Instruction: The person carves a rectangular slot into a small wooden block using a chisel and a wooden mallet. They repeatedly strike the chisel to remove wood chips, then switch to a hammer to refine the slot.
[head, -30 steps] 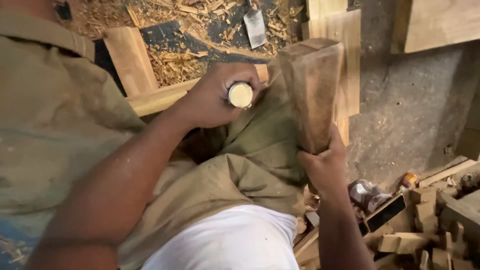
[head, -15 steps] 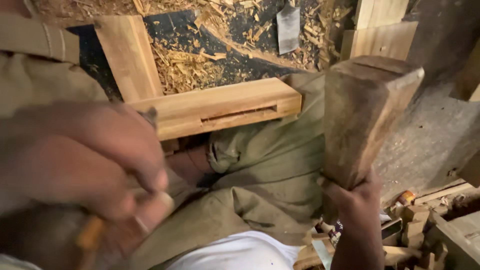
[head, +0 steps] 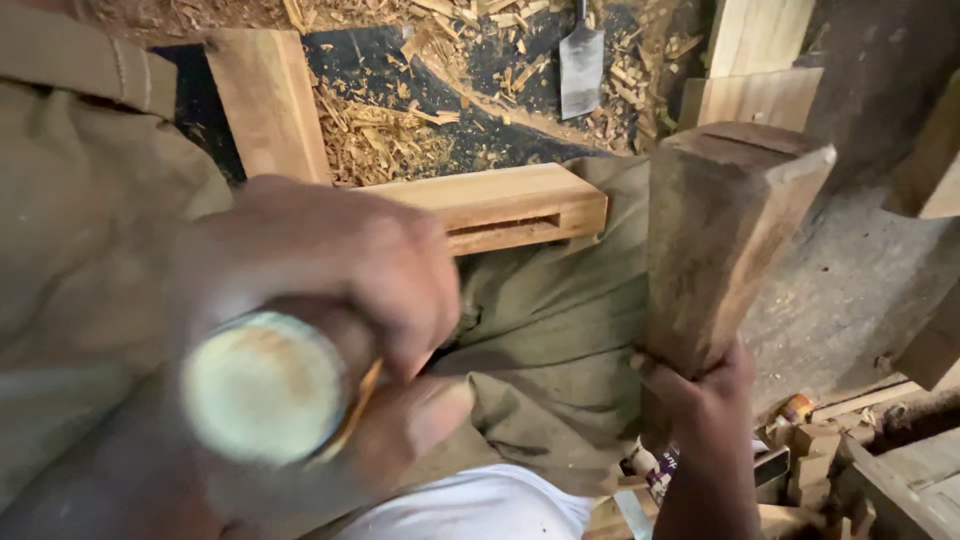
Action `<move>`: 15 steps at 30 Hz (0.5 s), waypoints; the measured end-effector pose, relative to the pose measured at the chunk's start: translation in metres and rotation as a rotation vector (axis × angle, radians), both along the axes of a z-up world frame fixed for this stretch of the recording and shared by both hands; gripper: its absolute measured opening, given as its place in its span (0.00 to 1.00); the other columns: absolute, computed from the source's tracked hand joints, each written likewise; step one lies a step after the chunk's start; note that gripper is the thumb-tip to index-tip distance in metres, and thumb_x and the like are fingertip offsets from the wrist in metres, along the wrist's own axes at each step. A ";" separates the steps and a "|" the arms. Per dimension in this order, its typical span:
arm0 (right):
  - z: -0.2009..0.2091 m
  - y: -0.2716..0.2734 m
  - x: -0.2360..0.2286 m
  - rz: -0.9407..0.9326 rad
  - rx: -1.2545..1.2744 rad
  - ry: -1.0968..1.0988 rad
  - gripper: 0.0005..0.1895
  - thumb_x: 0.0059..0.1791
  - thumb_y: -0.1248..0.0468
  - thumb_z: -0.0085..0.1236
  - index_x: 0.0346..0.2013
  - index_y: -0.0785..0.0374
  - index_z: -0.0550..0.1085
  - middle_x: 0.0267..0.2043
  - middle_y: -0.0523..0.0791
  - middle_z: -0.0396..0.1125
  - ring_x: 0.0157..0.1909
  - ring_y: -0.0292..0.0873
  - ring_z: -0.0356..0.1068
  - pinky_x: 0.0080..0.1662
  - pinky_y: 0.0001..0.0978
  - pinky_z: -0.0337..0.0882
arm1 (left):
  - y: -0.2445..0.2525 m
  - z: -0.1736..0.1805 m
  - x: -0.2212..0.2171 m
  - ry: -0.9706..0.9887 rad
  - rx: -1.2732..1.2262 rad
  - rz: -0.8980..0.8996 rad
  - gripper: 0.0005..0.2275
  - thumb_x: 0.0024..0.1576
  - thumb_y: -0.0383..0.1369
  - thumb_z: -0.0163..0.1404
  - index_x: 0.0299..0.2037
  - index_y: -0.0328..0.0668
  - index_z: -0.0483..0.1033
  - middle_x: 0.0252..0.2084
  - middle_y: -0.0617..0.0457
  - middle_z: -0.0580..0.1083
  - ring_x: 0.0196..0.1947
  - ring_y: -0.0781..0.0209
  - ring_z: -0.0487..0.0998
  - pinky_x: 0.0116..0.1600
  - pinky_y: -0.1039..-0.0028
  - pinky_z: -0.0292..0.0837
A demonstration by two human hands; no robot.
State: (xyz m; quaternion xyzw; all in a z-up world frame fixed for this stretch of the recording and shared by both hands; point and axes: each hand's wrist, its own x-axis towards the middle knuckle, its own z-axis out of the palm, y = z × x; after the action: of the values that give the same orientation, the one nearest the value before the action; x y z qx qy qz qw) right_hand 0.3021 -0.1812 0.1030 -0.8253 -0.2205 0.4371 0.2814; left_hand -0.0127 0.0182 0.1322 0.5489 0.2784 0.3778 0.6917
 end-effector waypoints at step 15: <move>0.022 0.009 -0.014 0.110 0.289 -0.086 0.23 0.38 0.78 0.58 0.48 0.73 0.72 0.42 0.47 0.71 0.41 0.40 0.72 0.43 0.32 0.72 | -0.007 -0.051 0.033 -0.045 0.280 -0.140 0.07 0.55 0.30 0.60 0.32 0.41 0.73 0.27 0.58 0.73 0.25 0.66 0.74 0.34 0.75 0.67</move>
State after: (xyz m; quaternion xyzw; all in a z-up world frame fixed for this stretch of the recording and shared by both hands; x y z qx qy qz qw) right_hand 0.2883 -0.1721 0.1249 -0.7810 -0.3379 0.3797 0.3629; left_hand 0.0200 0.0109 0.0813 0.6494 0.1688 0.3761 0.6390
